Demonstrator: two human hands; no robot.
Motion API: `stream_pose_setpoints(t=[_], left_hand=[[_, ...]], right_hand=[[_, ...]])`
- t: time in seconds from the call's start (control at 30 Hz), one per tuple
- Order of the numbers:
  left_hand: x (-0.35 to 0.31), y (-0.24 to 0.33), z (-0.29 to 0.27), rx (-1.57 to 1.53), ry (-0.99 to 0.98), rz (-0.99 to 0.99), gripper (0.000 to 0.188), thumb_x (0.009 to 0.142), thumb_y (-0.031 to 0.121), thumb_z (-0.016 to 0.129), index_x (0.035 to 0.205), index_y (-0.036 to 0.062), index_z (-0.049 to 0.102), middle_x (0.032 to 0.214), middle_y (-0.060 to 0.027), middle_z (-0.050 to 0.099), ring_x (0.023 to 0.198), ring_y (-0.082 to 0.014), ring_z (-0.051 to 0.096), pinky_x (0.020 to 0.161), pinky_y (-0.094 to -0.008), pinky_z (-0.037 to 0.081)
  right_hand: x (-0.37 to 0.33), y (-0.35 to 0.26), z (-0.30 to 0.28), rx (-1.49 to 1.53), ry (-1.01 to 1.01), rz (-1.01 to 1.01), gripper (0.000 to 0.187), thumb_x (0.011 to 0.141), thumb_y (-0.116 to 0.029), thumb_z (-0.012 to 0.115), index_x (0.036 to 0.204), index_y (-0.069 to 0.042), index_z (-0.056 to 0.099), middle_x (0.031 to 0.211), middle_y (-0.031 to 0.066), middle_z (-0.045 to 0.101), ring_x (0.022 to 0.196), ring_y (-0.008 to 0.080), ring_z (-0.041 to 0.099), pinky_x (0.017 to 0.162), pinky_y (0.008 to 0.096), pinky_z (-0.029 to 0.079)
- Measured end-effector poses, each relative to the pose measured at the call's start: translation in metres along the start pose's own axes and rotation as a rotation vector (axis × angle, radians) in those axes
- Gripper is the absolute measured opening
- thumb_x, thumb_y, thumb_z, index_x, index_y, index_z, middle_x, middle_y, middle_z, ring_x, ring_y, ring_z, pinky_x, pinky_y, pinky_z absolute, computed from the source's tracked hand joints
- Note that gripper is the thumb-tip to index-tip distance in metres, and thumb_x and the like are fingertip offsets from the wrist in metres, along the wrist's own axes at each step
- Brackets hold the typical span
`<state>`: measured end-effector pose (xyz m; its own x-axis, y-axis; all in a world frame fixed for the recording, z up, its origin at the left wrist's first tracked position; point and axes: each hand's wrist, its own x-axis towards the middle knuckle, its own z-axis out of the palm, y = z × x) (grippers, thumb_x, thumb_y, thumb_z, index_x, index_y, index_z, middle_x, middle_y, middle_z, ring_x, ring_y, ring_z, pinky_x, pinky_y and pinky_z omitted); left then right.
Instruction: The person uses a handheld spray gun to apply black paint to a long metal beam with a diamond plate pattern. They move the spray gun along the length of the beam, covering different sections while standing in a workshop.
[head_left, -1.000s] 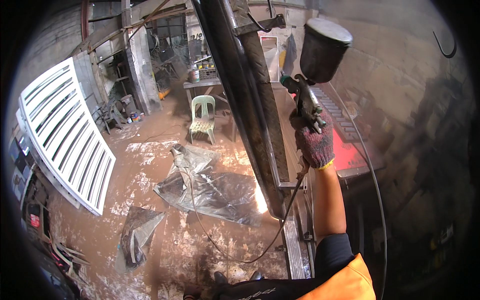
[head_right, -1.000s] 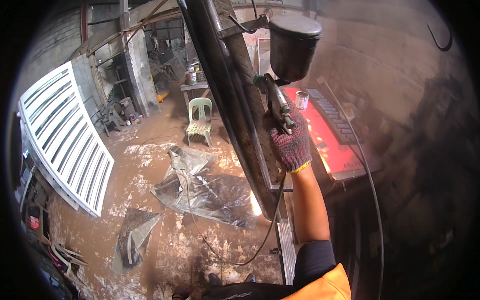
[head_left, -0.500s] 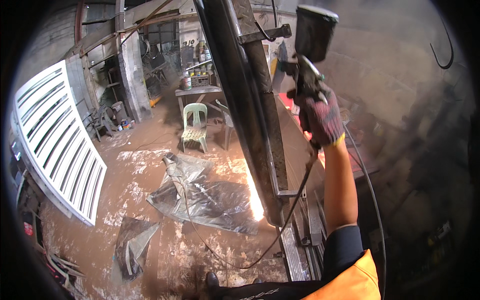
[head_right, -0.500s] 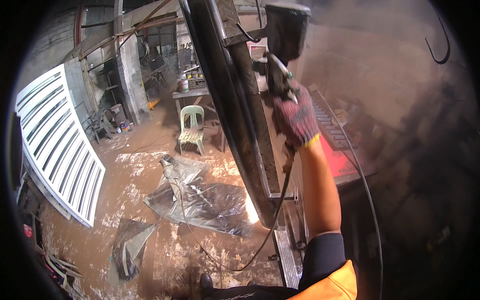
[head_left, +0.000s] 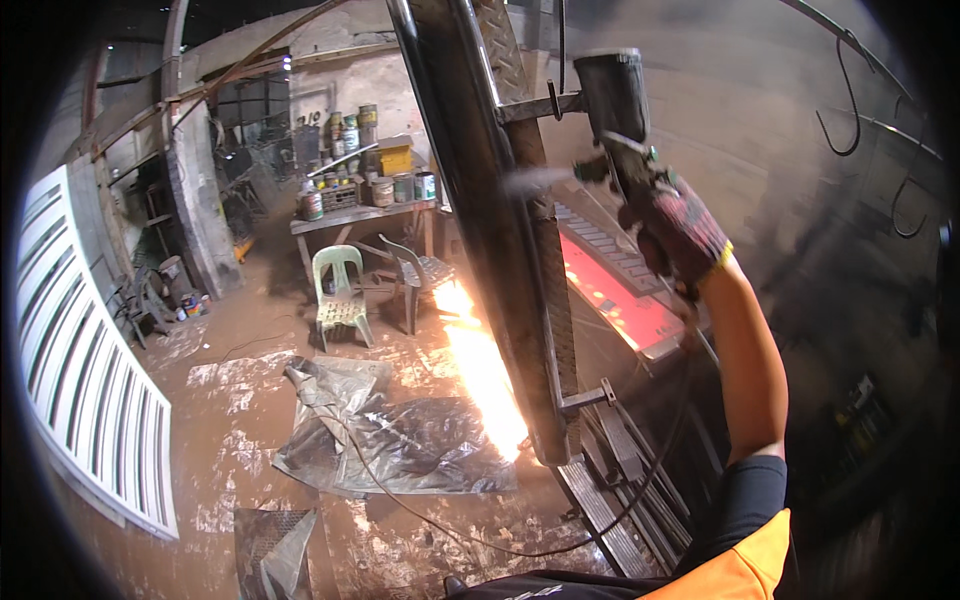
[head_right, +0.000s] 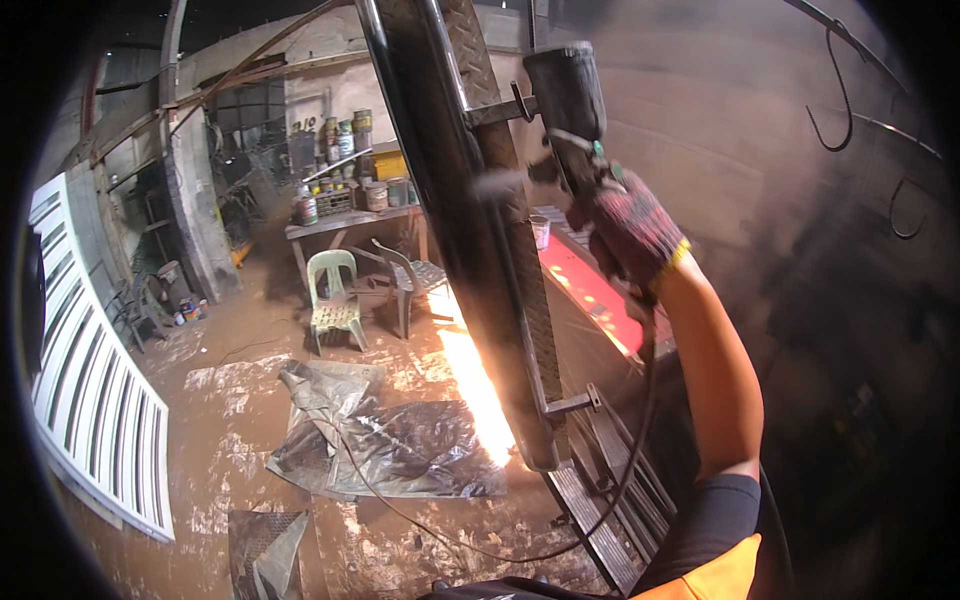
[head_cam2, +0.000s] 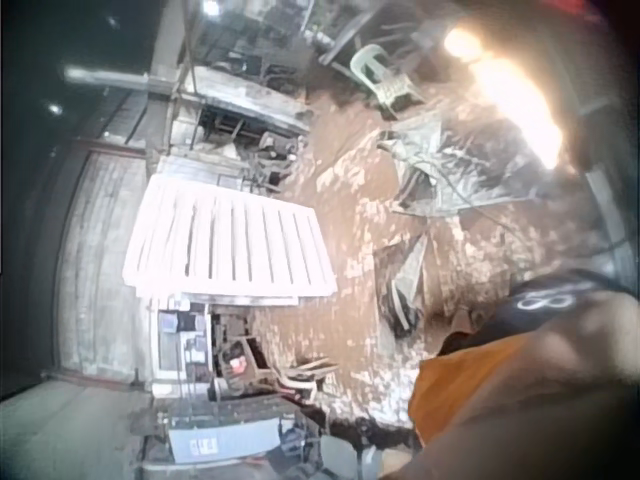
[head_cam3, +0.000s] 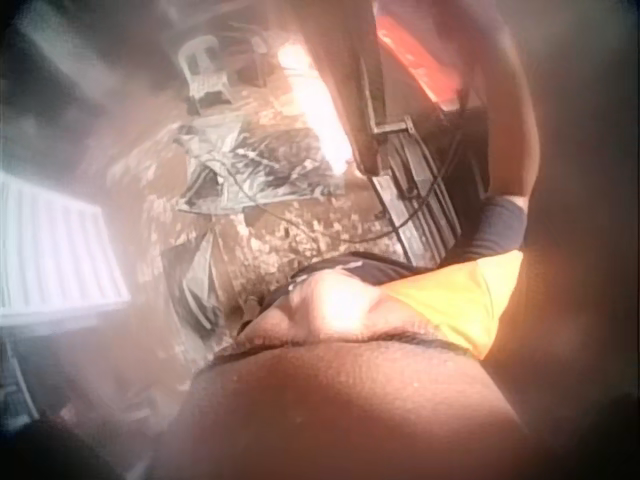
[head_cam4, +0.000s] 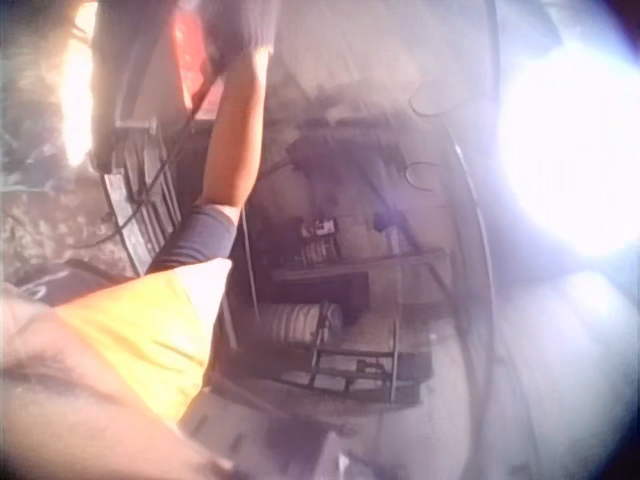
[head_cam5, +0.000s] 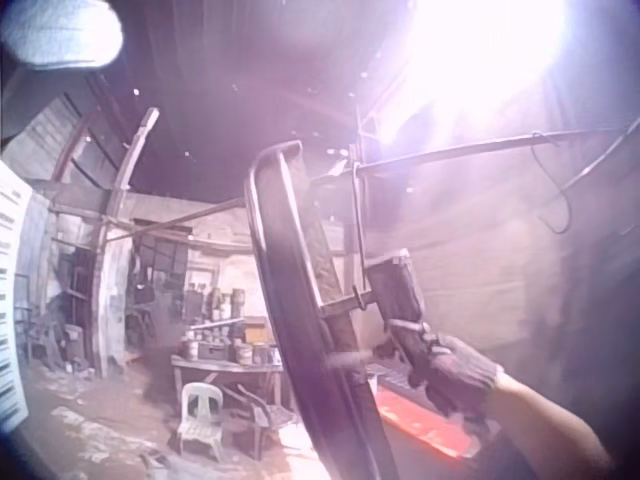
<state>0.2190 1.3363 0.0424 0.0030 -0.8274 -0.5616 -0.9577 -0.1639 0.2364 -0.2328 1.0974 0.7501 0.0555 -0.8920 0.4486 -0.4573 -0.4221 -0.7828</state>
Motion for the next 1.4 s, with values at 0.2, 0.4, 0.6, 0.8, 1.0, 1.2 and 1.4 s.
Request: stream_pose_setpoints(t=[0.2, 0.4, 0.6, 0.8, 1.0, 1.2, 1.4], left_hand=[[0.021, -0.030, -0.024, 0.046, -0.019, 0.070, 0.036, 0.091, 0.034, 0.052, 0.102, 0.0096, 0.076, 0.110, -0.0157, 0.073, 0.105, -0.0365, 0.069, 0.094, -0.0475, 0.054], [0.035, -0.042, -0.031, 0.071, -0.034, 0.127, 0.035, 0.091, 0.034, 0.052, 0.102, 0.0097, 0.076, 0.110, -0.0155, 0.073, 0.105, -0.0362, 0.069, 0.094, -0.0474, 0.054], [0.040, -0.051, -0.029, 0.092, -0.039, 0.147, 0.035, 0.091, 0.033, 0.052, 0.103, 0.0097, 0.075, 0.110, -0.0154, 0.073, 0.105, -0.0360, 0.069, 0.094, -0.0472, 0.054], [0.047, -0.056, -0.032, 0.105, -0.054, 0.166, 0.034, 0.091, 0.032, 0.052, 0.103, 0.0098, 0.075, 0.110, -0.0152, 0.073, 0.105, -0.0357, 0.069, 0.094, -0.0471, 0.054], [0.046, -0.056, -0.036, 0.125, -0.060, 0.185, 0.034, 0.091, 0.031, 0.052, 0.103, 0.0098, 0.075, 0.110, -0.0150, 0.073, 0.105, -0.0355, 0.069, 0.094, -0.0470, 0.054], [0.036, -0.059, -0.033, 0.131, -0.059, 0.168, 0.033, 0.092, 0.031, 0.052, 0.103, 0.0099, 0.075, 0.110, -0.0149, 0.073, 0.105, -0.0352, 0.069, 0.094, -0.0468, 0.054], [0.031, -0.057, -0.027, 0.148, -0.068, 0.160, 0.033, 0.092, 0.030, 0.052, 0.104, 0.0100, 0.075, 0.110, -0.0147, 0.073, 0.105, -0.0350, 0.069, 0.094, -0.0467, 0.054]], right_hand=[[0.054, -0.046, 0.031, 0.148, 0.170, -0.419, 0.029, 0.089, -0.030, 0.061, 0.091, -0.002, 0.068, 0.050, 0.0039, 0.048, 0.039, 0.0142, 0.046, 0.040, 0.0297, 0.035], [0.045, -0.079, 0.033, -0.006, 0.178, -0.302, 0.025, 0.088, -0.030, 0.061, 0.088, -0.005, 0.067, 0.050, 0.0028, 0.047, 0.040, 0.0132, 0.046, 0.041, 0.0296, 0.035], [-0.013, -0.066, 0.048, -0.128, 0.066, 0.021, 0.025, 0.085, -0.024, 0.062, 0.100, -0.005, 0.069, 0.065, 0.0043, 0.056, 0.041, 0.0114, 0.045, 0.040, 0.0290, 0.034], [-0.027, -0.075, 0.048, -0.139, 0.015, 0.108, 0.029, 0.084, -0.021, 0.063, 0.106, -0.004, 0.068, 0.069, 0.0055, 0.059, 0.040, 0.0119, 0.044, 0.039, 0.0294, 0.035], [0.018, -0.079, 0.041, 0.103, 0.212, -0.322, 0.022, 0.087, -0.019, 0.059, 0.094, 0.001, 0.065, 0.062, 0.0076, 0.057, 0.040, 0.0156, 0.051, 0.039, 0.0325, 0.038], [0.014, -0.127, 0.048, 0.179, 0.307, -0.444, 0.030, 0.088, -0.024, 0.061, 0.101, 0.002, 0.070, 0.059, 0.0054, 0.057, 0.041, 0.0126, 0.045, 0.040, 0.0297, 0.037], [0.006, -0.070, 0.043, 0.048, 0.170, -0.341, 0.035, 0.094, -0.036, 0.060, 0.088, -0.002, 0.065, 0.051, 0.0037, 0.050, 0.039, 0.0128, 0.046, 0.040, 0.0300, 0.034]])
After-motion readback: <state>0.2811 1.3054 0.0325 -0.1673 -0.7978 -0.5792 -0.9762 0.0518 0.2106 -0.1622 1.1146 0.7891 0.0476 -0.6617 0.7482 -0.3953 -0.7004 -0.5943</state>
